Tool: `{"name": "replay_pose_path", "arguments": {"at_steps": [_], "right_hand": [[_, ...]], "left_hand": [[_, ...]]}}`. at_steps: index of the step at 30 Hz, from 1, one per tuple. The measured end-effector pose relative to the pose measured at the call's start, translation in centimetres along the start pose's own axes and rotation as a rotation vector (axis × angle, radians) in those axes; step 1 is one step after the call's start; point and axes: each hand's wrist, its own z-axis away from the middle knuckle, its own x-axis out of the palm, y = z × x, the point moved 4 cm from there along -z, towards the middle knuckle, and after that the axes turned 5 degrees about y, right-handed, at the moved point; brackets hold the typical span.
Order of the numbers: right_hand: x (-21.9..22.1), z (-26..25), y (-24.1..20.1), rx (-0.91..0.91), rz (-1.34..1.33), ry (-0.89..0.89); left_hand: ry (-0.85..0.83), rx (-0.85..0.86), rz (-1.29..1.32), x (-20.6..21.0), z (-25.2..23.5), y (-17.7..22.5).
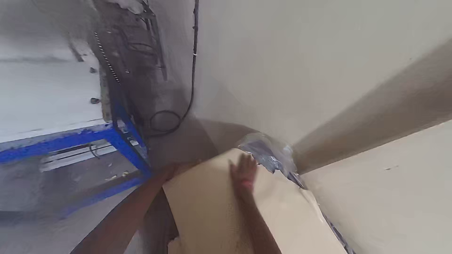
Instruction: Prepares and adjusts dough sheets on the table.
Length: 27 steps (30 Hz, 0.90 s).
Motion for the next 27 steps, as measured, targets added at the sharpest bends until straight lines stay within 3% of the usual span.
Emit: {"name": "replay_pose_path", "arguments": {"at_steps": [2, 4, 6, 8, 10, 13, 15, 17, 19, 21, 25, 27], "right_hand": [[1.6, -1.9, -9.0, -0.078, -0.03, -0.169], [-0.1, 1.3, -16.1, -0.232, -0.02, -0.384], [-0.8, 6.6, -19.7, -0.457, -0.231, -0.302], [0.3, 12.7, -19.5, -0.665, -0.393, -0.305], [-0.7, 18.0, -16.3, -0.802, -0.42, -0.415], [-4.6, 19.4, -6.8, -0.765, -0.241, -0.378], [-5.8, 15.2, 3.5, -0.552, -0.01, -0.232], [-6.4, 9.4, 13.4, -0.216, 0.118, -0.111], [-5.5, 5.1, 15.9, 0.066, 0.174, -0.011], [-3.6, 4.3, 8.9, 0.058, 0.209, -0.017], [-0.4, 9.5, -12.1, -0.3, -0.054, -0.122], [0.1, 9.4, -16.1, -0.34, -0.164, -0.202]], "left_hand": [[-0.006, -0.071, 0.106, 0.1, 3.6, 3.3], [0.019, -0.007, 0.03, -0.7, 4.5, 3.7], [0.091, 0.153, 0.029, -1.8, 1.4, 1.0], [0.166, 0.164, 0.303, -2.4, -3.8, -1.3], [0.168, 0.032, 0.686, -2.6, -7.3, -2.3], [0.0, 0.054, 0.889, -3.5, -7.7, -1.3], [-0.022, 0.034, 0.841, -3.8, -7.1, -0.9], [-0.028, 0.003, 0.758, -3.9, -6.4, -0.3], [-0.014, 0.039, 0.747, -4.6, -5.1, 1.2], [-0.015, 0.126, 0.799, -5.6, -3.3, 2.8], [0.005, 0.181, 0.76, -6.8, 1.4, 6.4], [0.048, 0.218, 0.678, -6.3, 3.4, 7.7]]}}
